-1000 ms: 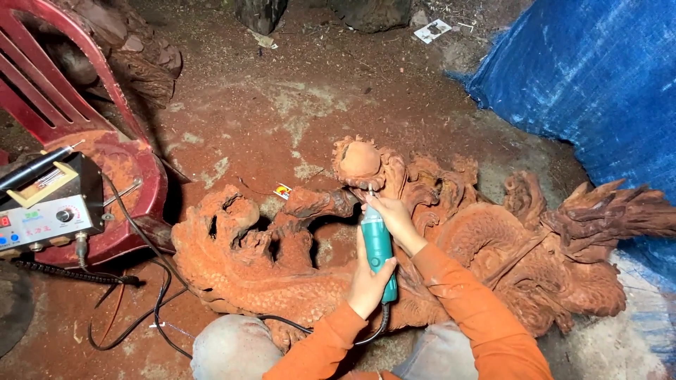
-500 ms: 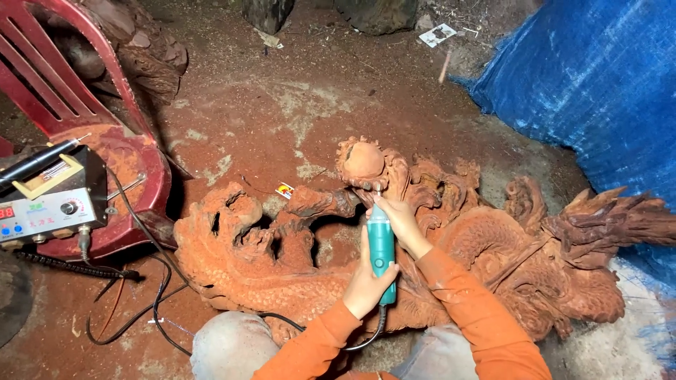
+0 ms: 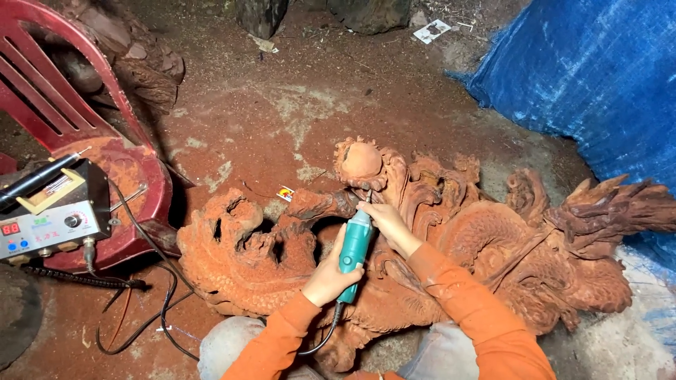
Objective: Carving intricate details into a large wooden sculpture using various rotary power tools.
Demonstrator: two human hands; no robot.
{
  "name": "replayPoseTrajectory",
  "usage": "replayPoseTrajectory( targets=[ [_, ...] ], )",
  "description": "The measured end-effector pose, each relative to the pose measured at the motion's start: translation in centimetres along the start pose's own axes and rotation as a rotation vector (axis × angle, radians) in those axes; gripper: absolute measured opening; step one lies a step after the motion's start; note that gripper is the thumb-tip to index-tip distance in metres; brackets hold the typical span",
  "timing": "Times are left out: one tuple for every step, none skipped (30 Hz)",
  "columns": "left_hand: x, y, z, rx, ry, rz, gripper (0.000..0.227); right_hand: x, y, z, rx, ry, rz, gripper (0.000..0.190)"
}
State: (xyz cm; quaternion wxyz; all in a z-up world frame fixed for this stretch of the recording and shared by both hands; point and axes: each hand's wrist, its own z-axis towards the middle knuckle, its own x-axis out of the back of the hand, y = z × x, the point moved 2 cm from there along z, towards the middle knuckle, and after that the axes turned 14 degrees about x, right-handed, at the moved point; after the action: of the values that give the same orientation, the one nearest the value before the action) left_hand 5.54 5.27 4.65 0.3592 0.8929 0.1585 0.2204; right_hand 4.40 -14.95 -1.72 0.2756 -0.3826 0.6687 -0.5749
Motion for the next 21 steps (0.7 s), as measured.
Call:
replayPoseTrajectory(
  targets=[
    [0.1,-0.1,0.2,-0.007,-0.002,0.009,0.105,-0.1,-0.1,-0.2,0.0,0.001,-0.002,0.063],
    [0.3,0.3,0.0,-0.01,-0.006,0.01,0.105,-0.1,-0.5,-0.4,0.0,0.005,-0.003,0.063],
    [0.6,0.6,-0.2,-0.014,-0.018,0.009,0.105,-0.3,-1.0,-0.6,0.002,0.01,-0.002,0.065],
    [0.9,0.9,-0.4,-0.016,-0.028,0.005,0.105,-0.4,-1.4,-0.8,0.003,0.011,-0.001,0.066],
    [0.8,1.0,-0.4,-0.017,-0.029,0.003,0.105,-0.3,-1.4,-0.6,0.003,0.011,-0.004,0.066],
    [0.8,0.9,-0.5,-0.017,-0.034,0.014,0.105,-0.3,-1.2,-0.5,-0.007,-0.003,-0.008,0.067],
    [0.9,0.9,-0.6,-0.016,-0.038,0.025,0.106,-0.2,-1.1,-0.4,-0.017,-0.017,-0.011,0.067],
    [0.9,0.9,-0.7,-0.016,-0.038,0.024,0.106,-0.4,-1.0,-0.4,-0.018,-0.018,-0.012,0.067],
    [1.0,0.9,-0.7,-0.016,-0.035,0.022,0.106,-0.6,-0.9,-0.4,-0.003,-0.01,-0.001,0.067],
    [1.0,0.8,-0.8,-0.017,-0.035,0.022,0.105,-0.7,-0.8,-0.5,0.011,-0.001,0.011,0.067],
    [0.9,0.6,-0.8,-0.016,-0.036,0.022,0.105,-0.6,-1.0,-0.6,0.01,-0.001,0.011,0.067],
    [0.8,0.4,-0.7,-0.019,-0.033,0.017,0.105,-0.6,-1.2,-0.7,0.01,0.0,0.013,0.065],
    [0.7,0.2,-0.7,-0.023,-0.03,0.011,0.104,-0.6,-1.4,-0.9,0.011,0.0,0.016,0.064],
    [0.8,0.3,-0.7,-0.022,-0.029,0.009,0.104,-0.6,-1.4,-0.9,0.01,-0.002,0.015,0.064],
    [0.9,0.4,-0.7,-0.035,-0.033,0.012,0.102,-0.5,-1.3,-0.9,0.011,0.0,0.026,0.062],
    [1.0,0.6,-0.7,-0.05,-0.036,0.014,0.1,-0.4,-1.3,-0.8,0.012,0.001,0.036,0.061],
    [1.0,0.5,-0.7,-0.05,-0.035,0.012,0.1,-0.4,-1.3,-0.9,0.012,-0.001,0.034,0.061],
    [1.0,0.4,-0.6,-0.054,-0.031,0.021,0.1,-0.3,-1.4,-0.8,0.012,-0.002,0.044,0.061],
    [1.0,0.3,-0.5,-0.058,-0.026,0.031,0.1,-0.2,-1.5,-0.8,0.013,-0.003,0.054,0.062],
    [1.0,0.3,-0.4,-0.059,-0.027,0.03,0.1,-0.1,-1.5,-0.8,0.013,-0.003,0.053,0.062],
    [1.0,0.3,-0.3,-0.062,-0.023,0.037,0.099,0.0,-1.5,-0.8,0.013,-0.007,0.052,0.062]
  ],
)
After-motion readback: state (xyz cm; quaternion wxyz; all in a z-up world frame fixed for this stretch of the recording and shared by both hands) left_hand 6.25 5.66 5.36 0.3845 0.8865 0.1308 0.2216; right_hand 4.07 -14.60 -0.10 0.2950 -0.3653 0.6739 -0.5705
